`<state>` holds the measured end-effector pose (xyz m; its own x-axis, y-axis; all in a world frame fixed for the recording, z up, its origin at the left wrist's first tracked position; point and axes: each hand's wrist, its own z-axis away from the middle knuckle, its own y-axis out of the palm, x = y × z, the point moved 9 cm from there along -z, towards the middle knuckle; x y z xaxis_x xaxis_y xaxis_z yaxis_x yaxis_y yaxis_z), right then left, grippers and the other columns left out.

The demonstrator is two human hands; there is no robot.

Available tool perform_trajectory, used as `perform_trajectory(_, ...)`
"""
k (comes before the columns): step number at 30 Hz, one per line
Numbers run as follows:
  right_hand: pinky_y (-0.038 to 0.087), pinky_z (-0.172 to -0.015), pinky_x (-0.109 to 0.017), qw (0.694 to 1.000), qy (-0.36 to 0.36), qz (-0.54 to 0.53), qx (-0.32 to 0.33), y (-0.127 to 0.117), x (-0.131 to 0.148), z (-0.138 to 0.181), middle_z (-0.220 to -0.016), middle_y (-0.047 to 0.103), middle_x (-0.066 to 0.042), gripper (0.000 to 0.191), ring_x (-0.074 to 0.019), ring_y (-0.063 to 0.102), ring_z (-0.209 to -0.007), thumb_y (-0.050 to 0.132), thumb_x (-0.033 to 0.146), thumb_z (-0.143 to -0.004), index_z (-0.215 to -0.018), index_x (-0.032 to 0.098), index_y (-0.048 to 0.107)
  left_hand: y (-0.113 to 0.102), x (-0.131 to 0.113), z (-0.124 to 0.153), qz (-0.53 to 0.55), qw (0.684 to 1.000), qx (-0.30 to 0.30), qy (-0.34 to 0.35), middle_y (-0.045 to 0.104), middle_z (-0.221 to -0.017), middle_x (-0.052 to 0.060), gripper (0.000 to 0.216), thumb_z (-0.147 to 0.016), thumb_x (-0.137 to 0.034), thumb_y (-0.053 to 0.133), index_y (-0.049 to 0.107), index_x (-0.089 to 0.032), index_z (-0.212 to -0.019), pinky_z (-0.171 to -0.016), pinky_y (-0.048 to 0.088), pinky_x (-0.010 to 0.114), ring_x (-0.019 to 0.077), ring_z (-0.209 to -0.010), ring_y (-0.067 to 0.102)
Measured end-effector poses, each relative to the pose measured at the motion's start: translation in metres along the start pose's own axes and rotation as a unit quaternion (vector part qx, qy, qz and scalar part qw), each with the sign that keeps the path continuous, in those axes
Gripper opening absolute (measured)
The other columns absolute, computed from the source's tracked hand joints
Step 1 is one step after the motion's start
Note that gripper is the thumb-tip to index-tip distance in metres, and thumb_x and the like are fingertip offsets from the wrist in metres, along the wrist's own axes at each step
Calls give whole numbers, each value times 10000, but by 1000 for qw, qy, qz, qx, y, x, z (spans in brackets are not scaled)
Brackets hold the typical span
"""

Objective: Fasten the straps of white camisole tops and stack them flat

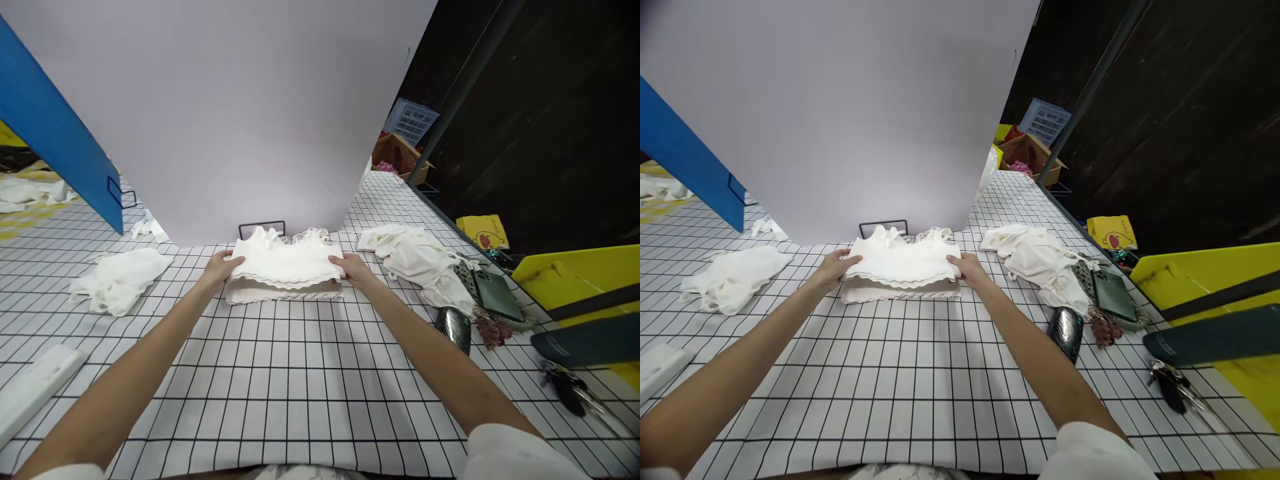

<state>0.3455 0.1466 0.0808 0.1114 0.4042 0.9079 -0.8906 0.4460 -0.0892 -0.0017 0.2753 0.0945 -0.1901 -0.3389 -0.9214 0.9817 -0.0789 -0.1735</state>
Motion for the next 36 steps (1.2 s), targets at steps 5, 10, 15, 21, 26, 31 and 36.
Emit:
perform_trajectory(5, 550, -489, -277, 996, -7, 89, -2, -8, -1, -3, -632, 679, -51, 229, -169, 629, -551, 807, 246, -792, -878, 87, 666, -12, 9, 12, -52, 999, 0, 10, 694, -691, 44, 597, -634, -195, 844, 589, -122, -1169, -560, 525, 283, 209, -618, 670)
perform_trajectory(10, 582, -866, -434, 960, -132, 240, -54, -12, 14, 18, -1156, 706, -191, 450, -320, 683, -1048, 733, 306, -862, -1258, 134, 606, -13, -1, 21, -230, 969, 9, 93, 723, -974, 127, 743, -672, -367, 802, 529, -145, -1327, -777, 559, 410, 304, -883, 703)
perform_trajectory(15, 211, -1189, -673, 748, -359, 554, 69, 54, 6, 65, -1640, 278, -139, 702, -376, 228, -1515, 524, 584, -948, -1531, 218, 382, 23, -13, 40, -442, 819, 13, 365, 386, -1569, 212, 675, -900, -496, 499, 439, -158, -1482, -1157, 264, 614, 429, -1477, 284)
perform_trajectory(21, 327, -1170, -547, 795, -248, 539, -122, -59, 44, 46, -1417, 577, -141, 383, -304, 514, -1304, 482, 385, -1005, -1301, 182, 618, 0, 22, 44, -450, 803, 30, 390, 221, -1659, 162, 691, -964, -572, 331, 396, -180, -1529, -1223, 104, 617, 371, -1548, 76)
perform_trajectory(26, 229, -1073, -729, 790, -177, 519, -274, -175, 83, 34, -1192, 640, -261, 222, -407, 497, -1201, 647, 189, -887, -1078, 78, 667, -21, 21, 80, -397, 821, 16, 411, 335, -1618, 129, 625, -959, -544, 418, 378, -312, -1537, -1147, 298, 668, 399, -1519, 207)
perform_trajectory(31, 404, -1012, -513, 793, -221, 475, -312, -212, 123, 43, -934, 678, -152, 176, -281, 562, -1009, 551, 177, -939, -820, 126, 669, -21, 12, 109, -348, 850, 62, 390, 419, -1582, -3, 571, -913, -513, 530, 439, -471, -1475, -644, 605, 383, 378, -1425, 421)
perform_trajectory(36, 471, -816, -300, 788, -308, 357, -396, -241, 188, 93, -946, 655, -83, 320, -206, 575, -937, 381, 240, -1009, -925, 141, 673, -26, -3, 114, -309, 886, 39, 343, 619, -1401, 22, 485, -847, -543, 618, 619, -447, -1322, -454, 510, 311, 356, -1125, 665)
